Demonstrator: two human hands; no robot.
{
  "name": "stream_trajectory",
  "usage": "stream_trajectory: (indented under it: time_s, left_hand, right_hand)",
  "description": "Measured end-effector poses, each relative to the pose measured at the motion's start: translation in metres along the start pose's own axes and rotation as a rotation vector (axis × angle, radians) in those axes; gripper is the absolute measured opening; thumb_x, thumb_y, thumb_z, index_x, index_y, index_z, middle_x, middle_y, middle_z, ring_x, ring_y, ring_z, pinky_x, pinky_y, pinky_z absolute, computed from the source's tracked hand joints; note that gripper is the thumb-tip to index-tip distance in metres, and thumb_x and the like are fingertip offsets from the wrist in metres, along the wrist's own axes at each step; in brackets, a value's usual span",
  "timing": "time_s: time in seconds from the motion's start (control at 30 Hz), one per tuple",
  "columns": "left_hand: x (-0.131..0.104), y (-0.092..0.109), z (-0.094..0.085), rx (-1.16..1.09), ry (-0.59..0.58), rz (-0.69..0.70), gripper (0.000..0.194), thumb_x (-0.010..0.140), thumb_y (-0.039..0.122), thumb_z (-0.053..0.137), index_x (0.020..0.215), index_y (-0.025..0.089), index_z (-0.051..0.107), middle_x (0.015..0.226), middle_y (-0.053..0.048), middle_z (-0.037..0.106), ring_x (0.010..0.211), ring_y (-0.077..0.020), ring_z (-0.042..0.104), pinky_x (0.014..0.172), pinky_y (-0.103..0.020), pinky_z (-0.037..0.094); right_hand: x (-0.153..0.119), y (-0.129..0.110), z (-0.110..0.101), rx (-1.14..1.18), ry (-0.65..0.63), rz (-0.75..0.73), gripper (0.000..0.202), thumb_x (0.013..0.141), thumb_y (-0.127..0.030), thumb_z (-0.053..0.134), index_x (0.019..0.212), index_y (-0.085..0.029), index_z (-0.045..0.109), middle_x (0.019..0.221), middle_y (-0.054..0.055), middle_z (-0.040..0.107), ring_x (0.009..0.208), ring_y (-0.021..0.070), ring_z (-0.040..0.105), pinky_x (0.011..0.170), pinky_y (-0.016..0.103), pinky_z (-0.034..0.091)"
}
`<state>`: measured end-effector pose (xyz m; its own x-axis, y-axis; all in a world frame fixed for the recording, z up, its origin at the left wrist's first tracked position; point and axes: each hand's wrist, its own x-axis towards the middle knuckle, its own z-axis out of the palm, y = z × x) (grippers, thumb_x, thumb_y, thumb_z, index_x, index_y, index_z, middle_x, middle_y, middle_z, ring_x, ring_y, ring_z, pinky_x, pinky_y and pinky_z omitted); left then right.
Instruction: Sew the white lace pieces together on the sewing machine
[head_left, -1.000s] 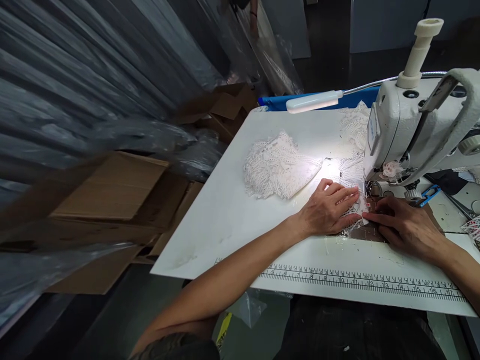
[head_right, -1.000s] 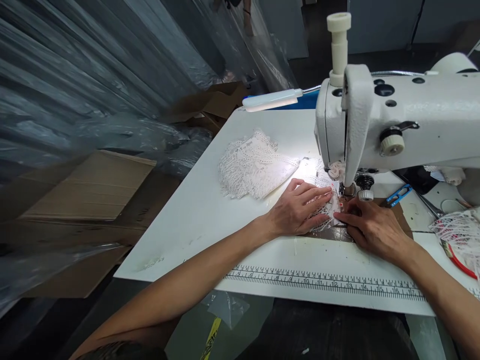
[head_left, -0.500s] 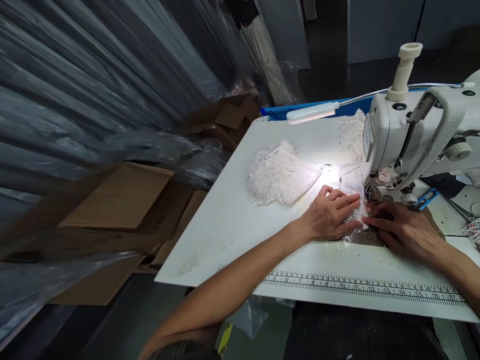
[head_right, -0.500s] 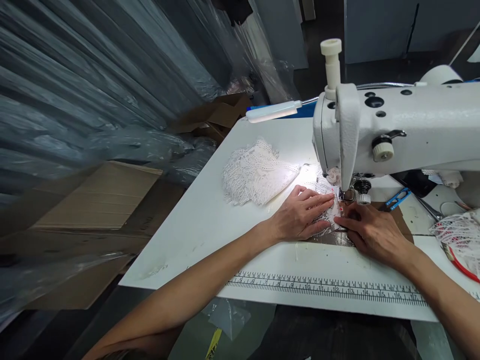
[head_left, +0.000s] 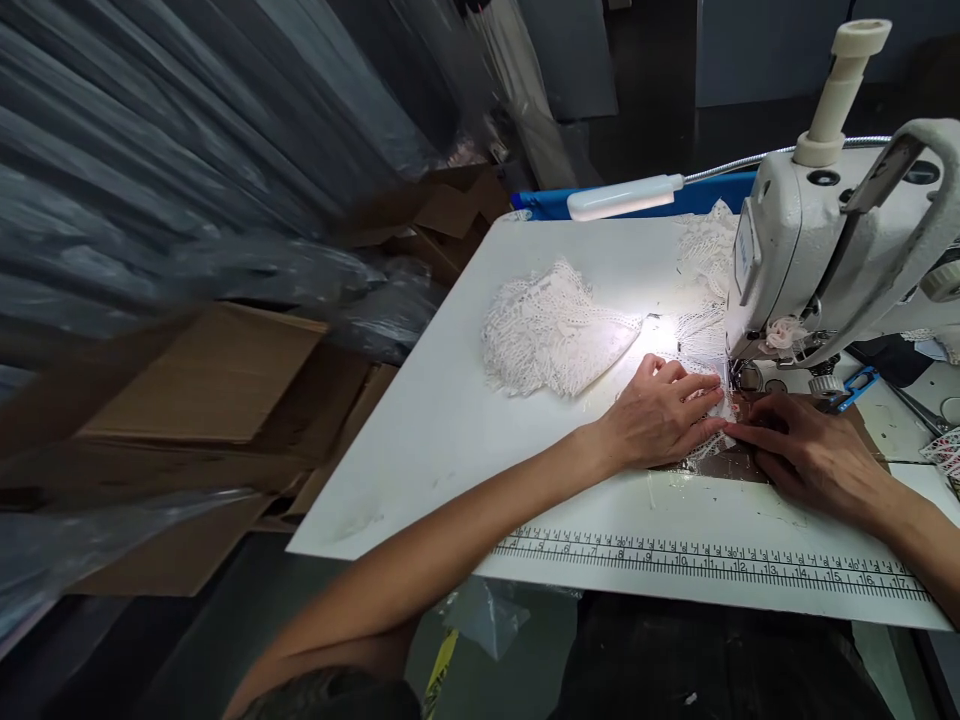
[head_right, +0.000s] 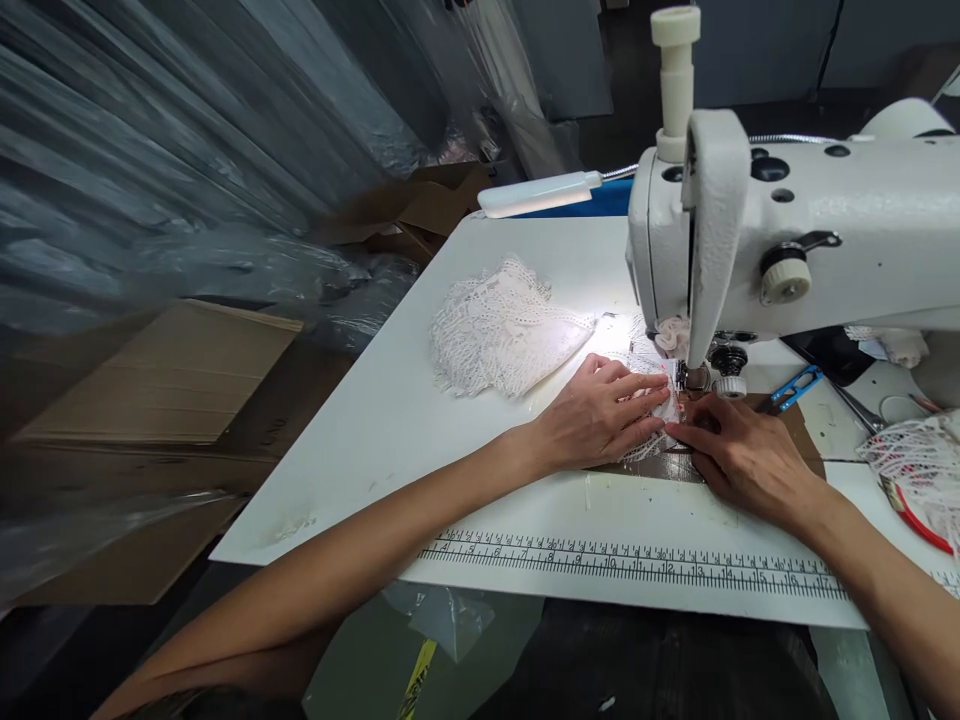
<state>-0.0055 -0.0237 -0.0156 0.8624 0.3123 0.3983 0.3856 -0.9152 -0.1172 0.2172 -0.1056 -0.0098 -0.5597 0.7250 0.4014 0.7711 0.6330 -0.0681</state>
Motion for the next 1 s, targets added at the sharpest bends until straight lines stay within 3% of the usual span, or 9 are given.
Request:
stream_trajectory:
  time_s: [0.23,0.53,1.0]
  left_hand:
    - [0.011,-0.005,-0.006,0.064,-0.135,0.043,0.033,0.102,0.033,0.036,0.116,0.016,0.060,0.123,-0.009,0.062,0.087,-0.0204,0.056,0.080,-0.038,0.038]
    - [0.010,-0.009,0.001,0.037,-0.069,0.035,0.032,0.102,0.032,0.037,0.115,0.016,0.062,0.127,-0.007,0.062,0.089,-0.0207,0.054,0.075,-0.036,0.038]
    - [0.009,-0.017,0.002,-0.063,-0.055,0.048,0.032,0.103,0.031,0.037,0.119,0.019,0.062,0.128,-0.006,0.063,0.094,-0.0211,0.057,0.085,-0.041,0.038]
  right_hand:
    - [-0.001,0.000,0.003,-0.017,-0.050,0.068,0.033,0.092,-0.019,0.045,0.115,-0.027,0.068,0.104,0.007,0.061,0.078,0.0149,0.059,0.054,0.024,0.047]
    - [0.002,-0.001,0.004,-0.048,-0.047,0.094,0.033,0.092,-0.020,0.045,0.114,-0.027,0.068,0.101,0.007,0.063,0.071,0.0142,0.059,0.049,0.024,0.043]
    - [0.006,-0.008,0.003,-0.038,-0.076,0.120,0.032,0.088,-0.015,0.048,0.112,-0.024,0.067,0.099,0.007,0.062,0.066,0.0127,0.058,0.047,0.023,0.041]
